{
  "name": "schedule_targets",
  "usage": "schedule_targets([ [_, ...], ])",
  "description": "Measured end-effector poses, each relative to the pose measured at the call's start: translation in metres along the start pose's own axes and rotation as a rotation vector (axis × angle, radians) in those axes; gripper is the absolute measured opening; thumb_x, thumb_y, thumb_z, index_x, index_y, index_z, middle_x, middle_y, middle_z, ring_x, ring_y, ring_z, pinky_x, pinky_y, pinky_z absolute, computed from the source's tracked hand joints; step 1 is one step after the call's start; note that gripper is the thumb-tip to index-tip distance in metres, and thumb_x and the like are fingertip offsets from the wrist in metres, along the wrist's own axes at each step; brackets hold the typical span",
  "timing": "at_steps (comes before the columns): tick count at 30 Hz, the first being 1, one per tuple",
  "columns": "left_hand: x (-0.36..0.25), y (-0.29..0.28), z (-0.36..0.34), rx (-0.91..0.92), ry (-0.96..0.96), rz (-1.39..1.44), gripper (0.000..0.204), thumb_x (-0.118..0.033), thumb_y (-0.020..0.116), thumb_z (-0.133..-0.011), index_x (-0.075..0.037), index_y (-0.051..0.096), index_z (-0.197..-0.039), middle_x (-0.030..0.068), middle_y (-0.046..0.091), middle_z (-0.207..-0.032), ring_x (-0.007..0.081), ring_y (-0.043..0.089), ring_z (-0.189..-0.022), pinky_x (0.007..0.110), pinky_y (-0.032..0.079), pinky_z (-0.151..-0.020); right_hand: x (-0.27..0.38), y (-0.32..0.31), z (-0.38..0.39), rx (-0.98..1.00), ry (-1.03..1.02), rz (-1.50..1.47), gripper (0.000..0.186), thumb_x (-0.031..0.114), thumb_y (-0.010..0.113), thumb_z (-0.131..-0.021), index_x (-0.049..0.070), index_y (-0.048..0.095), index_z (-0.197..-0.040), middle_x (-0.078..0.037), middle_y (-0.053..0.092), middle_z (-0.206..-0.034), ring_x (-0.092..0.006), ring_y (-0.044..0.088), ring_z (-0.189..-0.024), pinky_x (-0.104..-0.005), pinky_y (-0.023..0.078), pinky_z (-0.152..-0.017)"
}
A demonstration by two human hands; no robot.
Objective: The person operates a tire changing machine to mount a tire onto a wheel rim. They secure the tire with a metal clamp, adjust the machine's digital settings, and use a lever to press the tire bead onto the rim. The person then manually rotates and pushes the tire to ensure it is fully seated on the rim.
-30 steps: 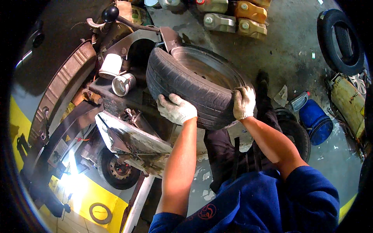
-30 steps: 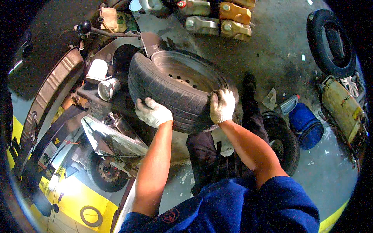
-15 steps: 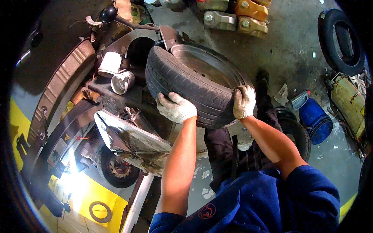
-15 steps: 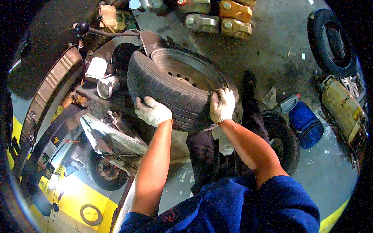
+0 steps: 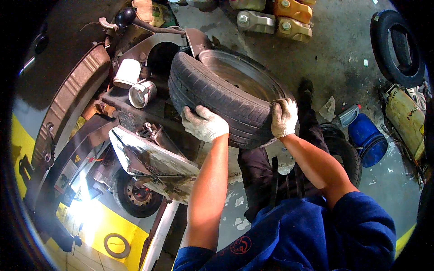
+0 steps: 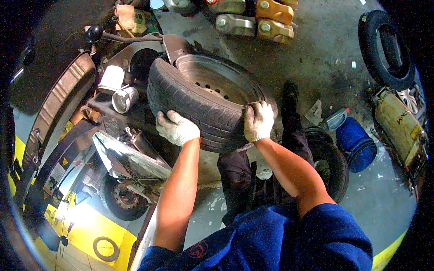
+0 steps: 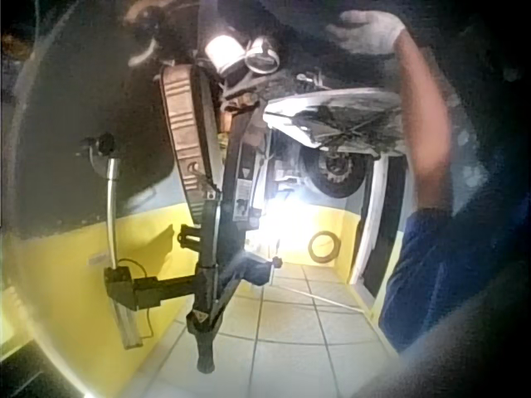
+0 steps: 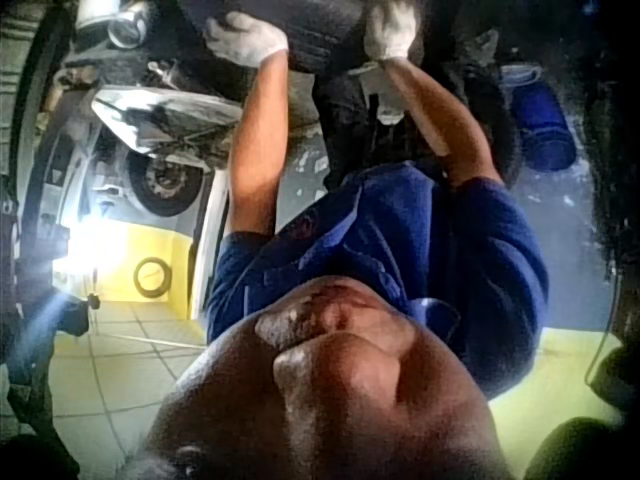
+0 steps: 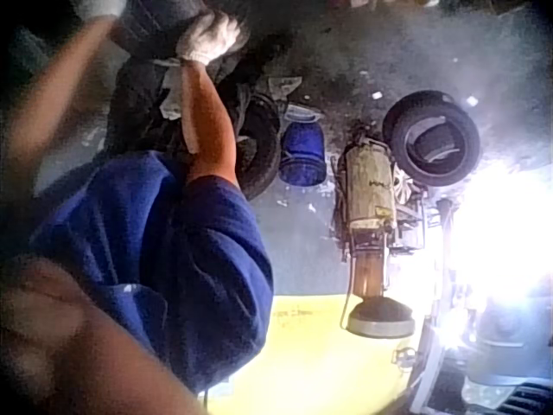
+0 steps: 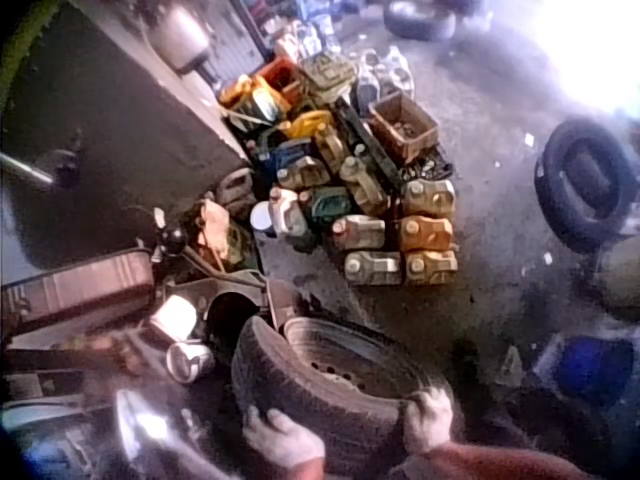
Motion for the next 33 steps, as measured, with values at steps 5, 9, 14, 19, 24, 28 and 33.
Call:
schedule_targets([
  [5, 0.0013, 0.0004, 0.0001, 0.000, 0.009, 0.006, 0.055, -0.042, 0.052, -0.107, -0.002, 0.060, -0.144, 0.0268, 0.058, -0.139, 0.0454, 0.056, -0.128, 0.057, 0.046, -0.109, 0.0009, -0.0002, 0.0009, -0.006, -0.005, 0.001, 0.015, 0.020, 0.066, -0.097, 0.008, 0.073, -0.102, -0.015, 0.069, -0.107, -0.0412, 0.060, -0.107, -0.0498, 0.048, -0.094],
  [9, 0.0017, 0.0004, 0.0001, 0.010, 0.003, -0.013, 0.055, -0.043, 0.052, -0.107, -0.002, 0.060, -0.144, 0.0265, 0.059, -0.138, 0.0454, 0.057, -0.127, 0.057, 0.047, -0.108, 0.0038, -0.0015, 0.0007, -0.008, -0.009, 0.002, 0.015, 0.020, 0.065, -0.097, 0.008, 0.073, -0.102, -0.015, 0.069, -0.107, -0.0413, 0.060, -0.107, -0.0497, 0.048, -0.094],
  [14, 0.0060, 0.0027, 0.0000, -0.008, 0.024, -0.016, 0.055, -0.044, 0.052, -0.108, -0.003, 0.060, -0.144, 0.0267, 0.059, -0.137, 0.0453, 0.057, -0.126, 0.057, 0.048, -0.107, 0.0022, -0.0002, 0.0023, -0.014, -0.008, 0.000, 0.015, 0.020, 0.065, -0.097, 0.007, 0.072, -0.102, -0.016, 0.068, -0.107, -0.0416, 0.060, -0.107, -0.0496, 0.047, -0.094],
  [19, 0.0074, 0.0039, -0.0003, 0.008, 0.008, -0.009, 0.057, -0.045, 0.051, -0.107, -0.002, 0.060, -0.144, 0.0270, 0.058, -0.138, 0.0452, 0.056, -0.128, 0.057, 0.047, -0.108, 0.0000, 0.0011, 0.0038, -0.018, -0.017, 0.007, 0.015, 0.020, 0.065, -0.097, 0.007, 0.072, -0.102, -0.016, 0.068, -0.107, -0.0416, 0.060, -0.107, -0.0496, 0.047, -0.094],
  [24, 0.0062, 0.0024, -0.0010, 0.009, 0.015, 0.006, 0.058, -0.045, 0.051, -0.107, -0.001, 0.060, -0.143, 0.0272, 0.058, -0.139, 0.0453, 0.056, -0.129, 0.057, 0.046, -0.109, 0.0014, 0.0015, 0.0038, -0.017, 0.007, 0.000, 0.016, 0.020, 0.065, -0.096, 0.007, 0.072, -0.103, -0.016, 0.068, -0.107, -0.0415, 0.060, -0.107, -0.0496, 0.047, -0.094],
  [28, 0.0067, 0.0020, -0.0007, 0.012, 0.007, 0.004, 0.058, -0.045, 0.051, -0.106, -0.001, 0.060, -0.143, 0.0272, 0.058, -0.140, 0.0452, 0.055, -0.129, 0.057, 0.046, -0.110, 0.0000, 0.0028, 0.0050, -0.018, 0.003, 0.002, 0.016, 0.020, 0.065, -0.096, 0.008, 0.072, -0.103, -0.016, 0.068, -0.108, -0.0412, 0.060, -0.107, -0.0494, 0.047, -0.094],
  [33, 0.0063, 0.0014, -0.0013, 0.040, -0.027, 0.001, 0.059, -0.045, 0.051, -0.106, -0.001, 0.060, -0.145, 0.0270, 0.057, -0.141, 0.0449, 0.055, -0.130, 0.057, 0.046, -0.110, 0.0018, 0.0009, 0.0052, -0.017, -0.006, -0.005, 0.015, 0.020, 0.065, -0.096, 0.008, 0.071, -0.103, -0.015, 0.068, -0.108, -0.0409, 0.060, -0.107, -0.0489, 0.047, -0.094],
])
Point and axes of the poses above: each hand's wrist, its own z-axis away from the middle knuckle, its own y-axis out of the palm, x = y × z, the point moved 4 cm from there along -z, towards the middle knuckle
